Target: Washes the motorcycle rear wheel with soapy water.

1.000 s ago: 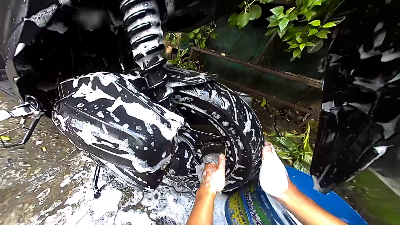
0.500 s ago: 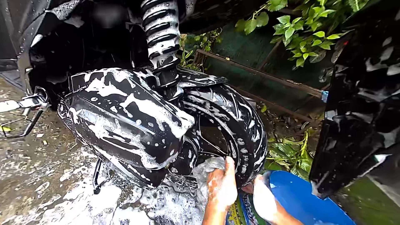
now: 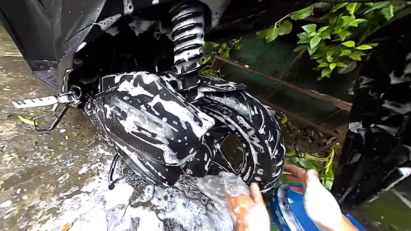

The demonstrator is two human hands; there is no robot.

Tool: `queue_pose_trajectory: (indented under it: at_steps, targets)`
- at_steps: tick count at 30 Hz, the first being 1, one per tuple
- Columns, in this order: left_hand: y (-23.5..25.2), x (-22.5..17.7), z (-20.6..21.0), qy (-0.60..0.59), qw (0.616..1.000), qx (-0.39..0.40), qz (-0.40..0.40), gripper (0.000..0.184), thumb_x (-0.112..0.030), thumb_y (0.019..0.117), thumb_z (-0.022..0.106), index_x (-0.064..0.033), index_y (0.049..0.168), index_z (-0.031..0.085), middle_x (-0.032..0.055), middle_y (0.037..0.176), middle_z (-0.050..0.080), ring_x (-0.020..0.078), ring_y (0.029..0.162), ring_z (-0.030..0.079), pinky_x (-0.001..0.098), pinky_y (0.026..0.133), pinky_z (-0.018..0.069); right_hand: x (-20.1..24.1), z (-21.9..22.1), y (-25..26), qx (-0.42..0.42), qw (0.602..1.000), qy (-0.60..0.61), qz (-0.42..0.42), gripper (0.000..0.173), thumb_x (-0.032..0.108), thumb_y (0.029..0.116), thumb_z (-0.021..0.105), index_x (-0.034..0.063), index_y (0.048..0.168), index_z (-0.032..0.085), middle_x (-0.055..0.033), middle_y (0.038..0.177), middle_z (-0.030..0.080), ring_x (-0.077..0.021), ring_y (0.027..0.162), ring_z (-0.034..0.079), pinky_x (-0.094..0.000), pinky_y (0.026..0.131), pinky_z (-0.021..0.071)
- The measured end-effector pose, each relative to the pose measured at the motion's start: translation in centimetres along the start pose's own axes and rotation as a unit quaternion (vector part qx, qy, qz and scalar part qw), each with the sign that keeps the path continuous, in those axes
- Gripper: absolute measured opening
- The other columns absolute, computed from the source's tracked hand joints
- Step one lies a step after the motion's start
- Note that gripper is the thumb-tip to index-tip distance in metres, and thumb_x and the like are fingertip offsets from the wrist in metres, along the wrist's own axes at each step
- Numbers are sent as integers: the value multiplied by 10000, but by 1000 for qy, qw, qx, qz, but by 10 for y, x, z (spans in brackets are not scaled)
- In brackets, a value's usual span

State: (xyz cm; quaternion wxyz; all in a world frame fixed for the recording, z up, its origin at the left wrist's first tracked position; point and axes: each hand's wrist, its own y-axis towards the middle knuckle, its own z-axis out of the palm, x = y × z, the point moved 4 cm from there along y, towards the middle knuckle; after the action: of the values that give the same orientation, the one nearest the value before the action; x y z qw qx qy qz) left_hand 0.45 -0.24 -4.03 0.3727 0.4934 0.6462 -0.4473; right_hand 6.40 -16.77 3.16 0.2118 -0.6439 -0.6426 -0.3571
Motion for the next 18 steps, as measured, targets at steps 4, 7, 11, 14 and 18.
queue_pose_trajectory:
  at_steps: [4,7,11,14,18]
  targets:
    - [-11,-22,-29,-192,972,-86,101,629,-448,1093,304,30,1091,713,213,1088,712,308,1122,660,525,1004,501,30,5,5,-28,990,-59,-123,772,573,1028,103,86,1540,413,-186,1539,462,-280,1423,455,-505,1142,401]
    - [-8,12,2,-201,957,-138,158,555,-390,1069,433,88,1264,636,264,1266,656,328,1277,590,494,1145,426,56,5,6,-55,983,-85,-150,751,528,998,194,83,1593,301,-207,1601,363,-316,1473,383,-556,1156,370]
    - [-17,78,56,-77,983,-157,61,613,-439,1056,493,89,1340,619,293,1423,575,428,1441,438,554,1258,220,80,31,13,-37,988,-21,-146,711,511,1067,131,80,1622,236,-144,1653,307,-195,1524,307,-419,1255,263]
    - [-10,73,34,-147,980,-132,-17,609,-426,1071,470,92,1370,583,295,1436,556,388,1425,467,517,1226,317,79,42,11,-65,989,26,-128,643,456,1092,140,85,1579,337,-108,1598,402,-137,1466,392,-370,1227,310]
    - [32,40,-14,-160,982,-102,2,650,-468,1090,379,83,999,711,269,1012,707,374,1086,677,565,978,510,72,42,11,-59,989,32,-131,661,469,1086,116,89,1590,312,-96,1612,382,-114,1480,365,-345,1238,291]
